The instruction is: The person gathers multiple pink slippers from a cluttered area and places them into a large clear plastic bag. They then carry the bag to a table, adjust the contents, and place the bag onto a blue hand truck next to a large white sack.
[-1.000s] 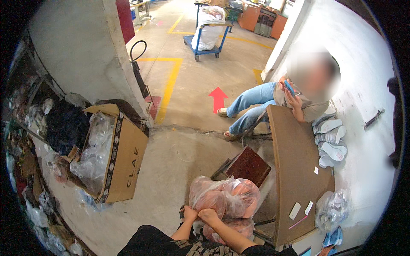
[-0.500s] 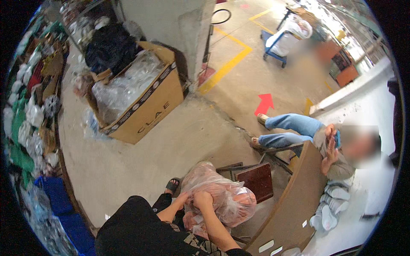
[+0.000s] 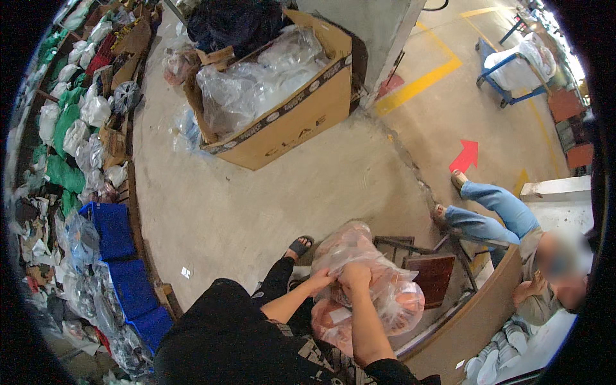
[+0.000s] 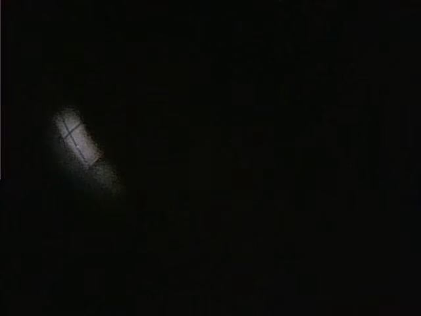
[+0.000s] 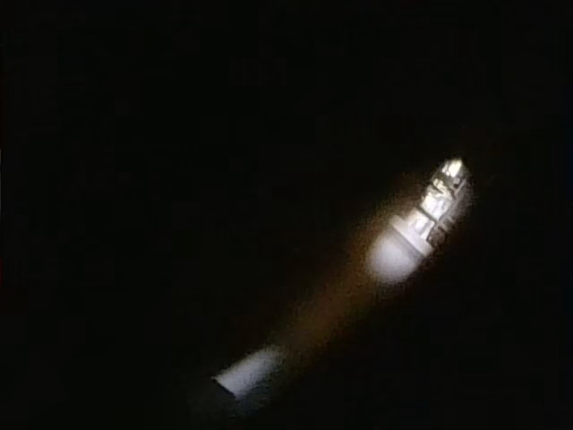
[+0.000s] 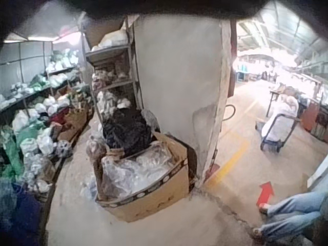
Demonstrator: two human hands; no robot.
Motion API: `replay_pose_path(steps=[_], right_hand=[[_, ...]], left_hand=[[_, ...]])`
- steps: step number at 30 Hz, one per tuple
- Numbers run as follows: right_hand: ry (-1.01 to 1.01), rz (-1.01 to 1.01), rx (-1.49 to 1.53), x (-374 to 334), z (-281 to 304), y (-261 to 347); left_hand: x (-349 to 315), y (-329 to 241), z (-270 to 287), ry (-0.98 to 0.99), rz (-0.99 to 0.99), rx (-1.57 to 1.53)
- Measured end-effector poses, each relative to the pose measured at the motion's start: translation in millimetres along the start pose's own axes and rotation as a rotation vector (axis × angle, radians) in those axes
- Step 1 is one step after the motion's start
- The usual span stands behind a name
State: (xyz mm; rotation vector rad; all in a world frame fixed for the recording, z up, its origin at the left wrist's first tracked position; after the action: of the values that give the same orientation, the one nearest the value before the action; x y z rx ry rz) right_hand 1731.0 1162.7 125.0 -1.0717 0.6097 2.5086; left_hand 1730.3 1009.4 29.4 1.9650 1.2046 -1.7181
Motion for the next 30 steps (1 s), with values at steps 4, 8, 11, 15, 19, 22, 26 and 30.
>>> replay_pose_path(steps=[4, 8, 11, 15, 19, 22, 26, 30], right_hand=[[-0.142, 0.034, 0.049, -11.0, 21.3, -0.7], [-0.117, 0.063, 0.281, -46.0, 26.4, 0.4], [-0.426, 0.092, 0.919, -114.6, 12.7, -9.8], [-1.013, -0.289, 1.097, -237.6, -73.0, -67.4], [-1.001, -1.298, 1.15, -352.8, -260.7, -115.0], [-0.649, -1.247, 1.5, -342.5, -388.0, -66.3], [-0.466, -1.135, 2.243, -278.0, -466.6, -2.3], [-1.07, -1.11, 2.81, -232.0, -464.6, 8.1]], left_hand=[[9.2, -20.8, 0.4, -0.141, -0.072, 0.29], [-4.0, -33.4, -2.5, -0.234, 0.022, 0.361], [-17.8, -39.5, -7.0, -0.269, -0.039, 0.562], [-27.2, -48.8, -15.5, -0.455, -0.307, 0.765], [-32.9, -41.6, -22.7, -0.638, -0.416, 0.823], [-39.7, -31.4, -28.4, -0.698, -0.466, 0.877], [-44.1, -19.3, -28.9, -0.656, -0.411, 0.744], [-42.0, -1.7, -24.0, -0.428, -0.203, 0.434]])
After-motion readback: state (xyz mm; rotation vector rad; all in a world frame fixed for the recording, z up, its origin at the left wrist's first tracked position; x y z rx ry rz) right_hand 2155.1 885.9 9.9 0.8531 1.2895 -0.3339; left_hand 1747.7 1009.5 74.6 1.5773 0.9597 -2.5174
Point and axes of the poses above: each hand's wrist, its own x-axis towards the middle knuckle, its own z-axis out of the back of the hand, y = z × x, the point moved 5 cm from there along x, towards the middle knuckle, and after that the axes turned 10 degrees about z, right-handed, at the moved point
